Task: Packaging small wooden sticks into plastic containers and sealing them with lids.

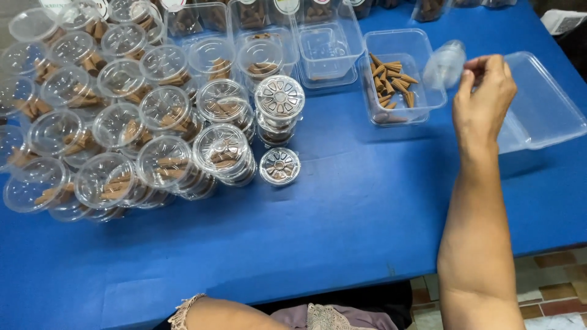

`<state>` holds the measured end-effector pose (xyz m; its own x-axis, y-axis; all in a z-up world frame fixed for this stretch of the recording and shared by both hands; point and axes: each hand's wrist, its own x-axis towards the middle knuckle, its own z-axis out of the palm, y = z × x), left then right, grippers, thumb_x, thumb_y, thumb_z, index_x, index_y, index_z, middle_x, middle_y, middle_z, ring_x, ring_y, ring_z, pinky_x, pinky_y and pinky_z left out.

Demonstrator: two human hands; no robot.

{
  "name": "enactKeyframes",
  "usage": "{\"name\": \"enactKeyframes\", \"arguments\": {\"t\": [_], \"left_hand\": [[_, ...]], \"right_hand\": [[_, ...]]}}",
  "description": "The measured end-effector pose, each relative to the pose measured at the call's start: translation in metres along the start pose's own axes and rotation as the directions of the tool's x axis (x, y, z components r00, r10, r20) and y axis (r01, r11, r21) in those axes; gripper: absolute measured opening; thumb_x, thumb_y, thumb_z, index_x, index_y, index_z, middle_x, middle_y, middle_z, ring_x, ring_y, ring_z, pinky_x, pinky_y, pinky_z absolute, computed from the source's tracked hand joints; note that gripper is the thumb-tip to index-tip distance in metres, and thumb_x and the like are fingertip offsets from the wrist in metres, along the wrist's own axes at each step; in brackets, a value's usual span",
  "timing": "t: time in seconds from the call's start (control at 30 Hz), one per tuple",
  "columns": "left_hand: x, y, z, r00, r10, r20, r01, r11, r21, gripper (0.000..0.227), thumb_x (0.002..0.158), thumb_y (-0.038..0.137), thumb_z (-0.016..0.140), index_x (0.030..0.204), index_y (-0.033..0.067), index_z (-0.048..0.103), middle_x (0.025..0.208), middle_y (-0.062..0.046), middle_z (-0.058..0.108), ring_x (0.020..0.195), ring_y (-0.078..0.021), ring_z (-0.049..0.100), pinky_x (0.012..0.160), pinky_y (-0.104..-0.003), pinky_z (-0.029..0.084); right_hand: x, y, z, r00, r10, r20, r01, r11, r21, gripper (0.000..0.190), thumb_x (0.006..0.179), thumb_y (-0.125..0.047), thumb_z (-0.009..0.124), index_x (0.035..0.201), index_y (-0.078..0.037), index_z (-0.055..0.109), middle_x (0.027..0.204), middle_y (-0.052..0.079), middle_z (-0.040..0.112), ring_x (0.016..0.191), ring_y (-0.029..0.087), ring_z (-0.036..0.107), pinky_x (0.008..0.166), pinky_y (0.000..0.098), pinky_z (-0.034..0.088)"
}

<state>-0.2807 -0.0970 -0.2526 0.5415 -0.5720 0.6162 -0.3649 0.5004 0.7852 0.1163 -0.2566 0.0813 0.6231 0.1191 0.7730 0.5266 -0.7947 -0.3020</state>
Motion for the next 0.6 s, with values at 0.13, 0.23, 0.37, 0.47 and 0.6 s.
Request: {"name": "enactKeyframes", "arguments": {"t": [0.13, 0.23, 0.37, 0.47, 0.6], "left_hand": [[-0.017, 0.020, -0.021, 0.999, -0.009, -0.049, 0.011, 0.999, 0.042, 0.035, 0.107, 0.022, 0.030, 0.120, 0.0117, 0.061, 0.117, -0.003, 0.062, 0.117, -0.0089, 0.058, 0.115, -0.028, 0.034], [-0.029, 0.032, -0.020, 0.995, -0.022, -0.098, 0.029, 0.998, 0.062, 0.036, 0.107, 0.024, 0.029, 0.118, 0.0123, 0.062, 0.114, -0.002, 0.063, 0.114, -0.0092, 0.059, 0.112, -0.028, 0.036], [-0.047, 0.040, 0.001, 0.980, -0.044, -0.191, 0.059, 0.996, 0.070, 0.039, 0.106, 0.027, 0.028, 0.116, 0.0130, 0.063, 0.111, -0.001, 0.065, 0.111, -0.0096, 0.061, 0.108, -0.027, 0.038], [-0.057, 0.042, 0.020, 0.963, -0.067, -0.260, 0.088, 0.994, 0.069, 0.040, 0.106, 0.029, 0.027, 0.114, 0.0136, 0.064, 0.108, -0.001, 0.066, 0.108, -0.0100, 0.062, 0.105, -0.027, 0.040], [-0.025, 0.024, 0.035, 0.948, -0.063, -0.313, 0.103, 0.988, 0.115, 0.043, 0.106, 0.031, 0.025, 0.112, 0.0143, 0.065, 0.104, 0.000, 0.067, 0.104, -0.0104, 0.064, 0.101, -0.027, 0.043]], "right_hand": [[-0.013, 0.046, 0.017, 0.977, 0.174, 0.122, -0.135, 0.952, -0.274, 0.011, 0.102, 0.002, 0.060, 0.105, 0.000, 0.071, 0.091, 0.019, 0.074, 0.081, 0.040, 0.070, 0.075, 0.0491, 0.054], [-0.021, 0.069, 0.026, 0.951, 0.259, 0.167, -0.183, 0.912, -0.367, 0.013, 0.102, -0.002, 0.060, 0.105, -0.002, 0.072, 0.088, 0.020, 0.075, 0.080, 0.043, 0.071, 0.074, 0.0509, 0.055], [-0.028, 0.097, 0.032, 0.954, 0.240, 0.178, -0.158, 0.911, -0.381, 0.013, 0.100, -0.006, 0.062, 0.106, -0.004, 0.073, 0.088, 0.020, 0.076, 0.082, 0.046, 0.070, 0.075, 0.0523, 0.053], [-0.029, 0.094, 0.031, 0.949, 0.240, 0.205, -0.155, 0.920, -0.359, 0.011, 0.101, -0.011, 0.068, 0.108, -0.003, 0.072, 0.090, 0.017, 0.077, 0.083, 0.043, 0.071, 0.075, 0.0500, 0.054], [-0.025, 0.096, 0.039, 0.965, 0.190, 0.181, -0.124, 0.938, -0.324, 0.012, 0.102, -0.011, 0.067, 0.109, -0.002, 0.072, 0.091, 0.016, 0.077, 0.081, 0.042, 0.072, 0.073, 0.0488, 0.055]]}}
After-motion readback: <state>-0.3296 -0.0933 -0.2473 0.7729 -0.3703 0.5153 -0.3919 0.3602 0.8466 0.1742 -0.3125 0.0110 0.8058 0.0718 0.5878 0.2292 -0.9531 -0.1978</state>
